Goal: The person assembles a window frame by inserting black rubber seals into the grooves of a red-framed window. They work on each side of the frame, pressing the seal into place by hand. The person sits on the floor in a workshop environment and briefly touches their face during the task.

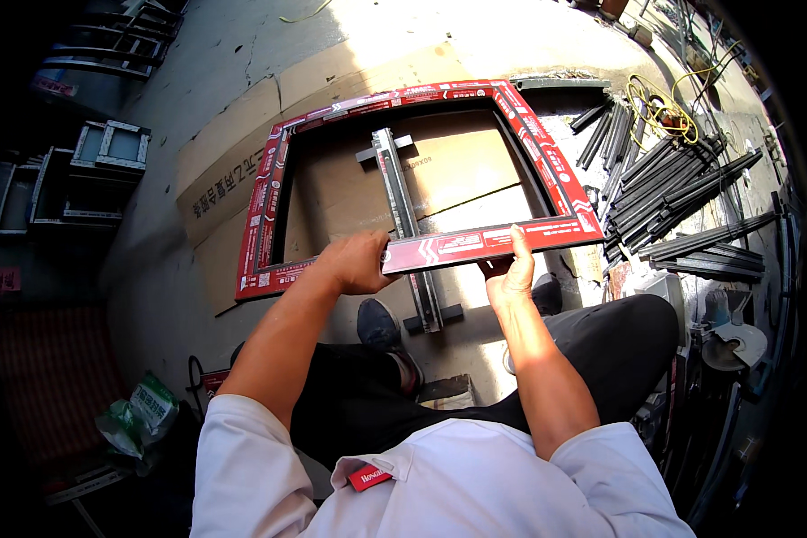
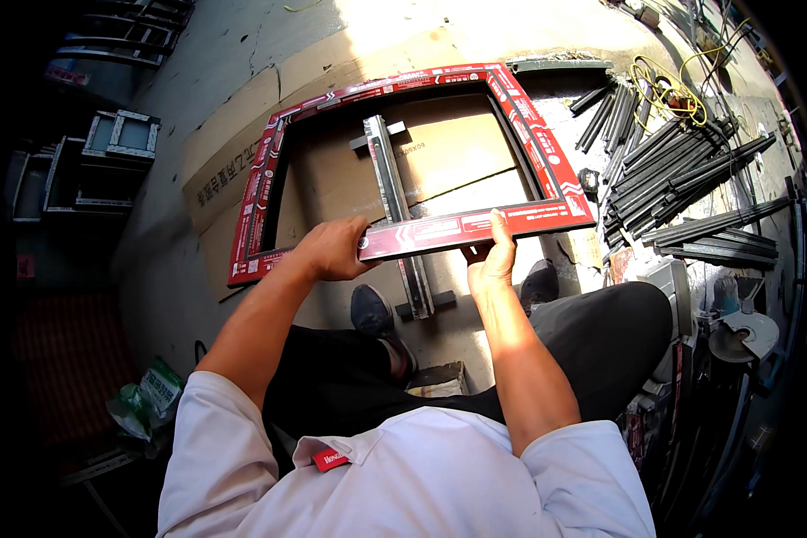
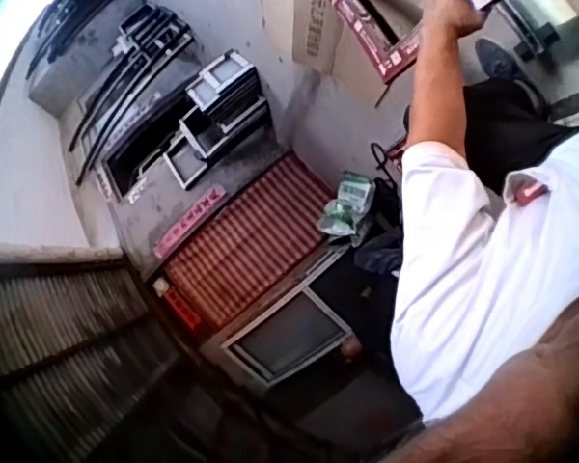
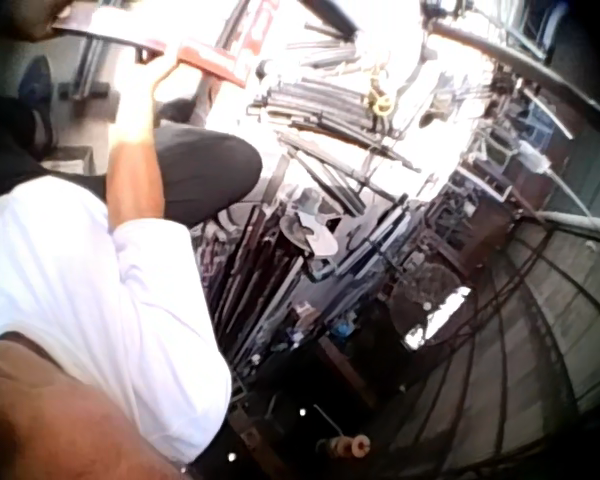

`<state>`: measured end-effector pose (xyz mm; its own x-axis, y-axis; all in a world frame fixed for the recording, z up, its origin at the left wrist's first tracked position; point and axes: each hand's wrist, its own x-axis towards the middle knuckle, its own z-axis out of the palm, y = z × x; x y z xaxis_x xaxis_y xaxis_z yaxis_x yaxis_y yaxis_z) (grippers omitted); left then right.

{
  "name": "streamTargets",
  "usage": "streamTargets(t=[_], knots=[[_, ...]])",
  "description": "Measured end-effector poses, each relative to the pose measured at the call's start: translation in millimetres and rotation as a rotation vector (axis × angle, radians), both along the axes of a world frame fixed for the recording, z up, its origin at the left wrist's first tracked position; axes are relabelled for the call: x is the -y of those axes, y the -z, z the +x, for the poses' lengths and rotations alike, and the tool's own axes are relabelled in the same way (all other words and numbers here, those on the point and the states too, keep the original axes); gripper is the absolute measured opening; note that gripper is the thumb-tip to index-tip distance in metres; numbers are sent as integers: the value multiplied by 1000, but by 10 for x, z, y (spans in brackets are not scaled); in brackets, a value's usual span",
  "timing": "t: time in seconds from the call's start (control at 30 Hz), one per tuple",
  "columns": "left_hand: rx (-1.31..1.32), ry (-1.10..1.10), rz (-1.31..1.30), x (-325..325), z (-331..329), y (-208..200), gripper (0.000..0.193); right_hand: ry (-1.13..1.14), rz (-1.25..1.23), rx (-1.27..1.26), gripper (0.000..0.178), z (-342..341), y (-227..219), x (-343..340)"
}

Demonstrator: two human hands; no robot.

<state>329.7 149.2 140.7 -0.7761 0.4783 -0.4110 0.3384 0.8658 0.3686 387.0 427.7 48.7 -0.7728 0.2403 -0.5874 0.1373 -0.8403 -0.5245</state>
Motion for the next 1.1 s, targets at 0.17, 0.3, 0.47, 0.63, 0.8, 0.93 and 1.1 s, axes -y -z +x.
streamTargets(t=[0.17, 0.3, 0.47, 0.63, 0.8, 0.93, 1.1], knots=[[46, 14, -21, -62, -71, -243, 49, -9, -5, -78, 35, -62, -92, -70], [49, 6, -18, -99, 40, -411, 47, -15, -28, -153, 30, -48, -106, -101], [26, -55, -87, 64, 90, -414, 47, -49, -43, -169, 27, -178, -157, 54], [-40, -120, -86, 389, 20, -429, 50, -107, -45, -221, 32, -503, -204, 342], [-43, -199, -101, 577, -153, -418, 52, -190, -30, -223, 32, -938, -125, 565], [-15, -224, -85, 695, -271, -201, 54, -309, 22, -305, 43, -1059, -52, 593], [-9, -261, -50, 613, -420, -259, 53, -319, 325, -253, 76, -759, 292, 515]])
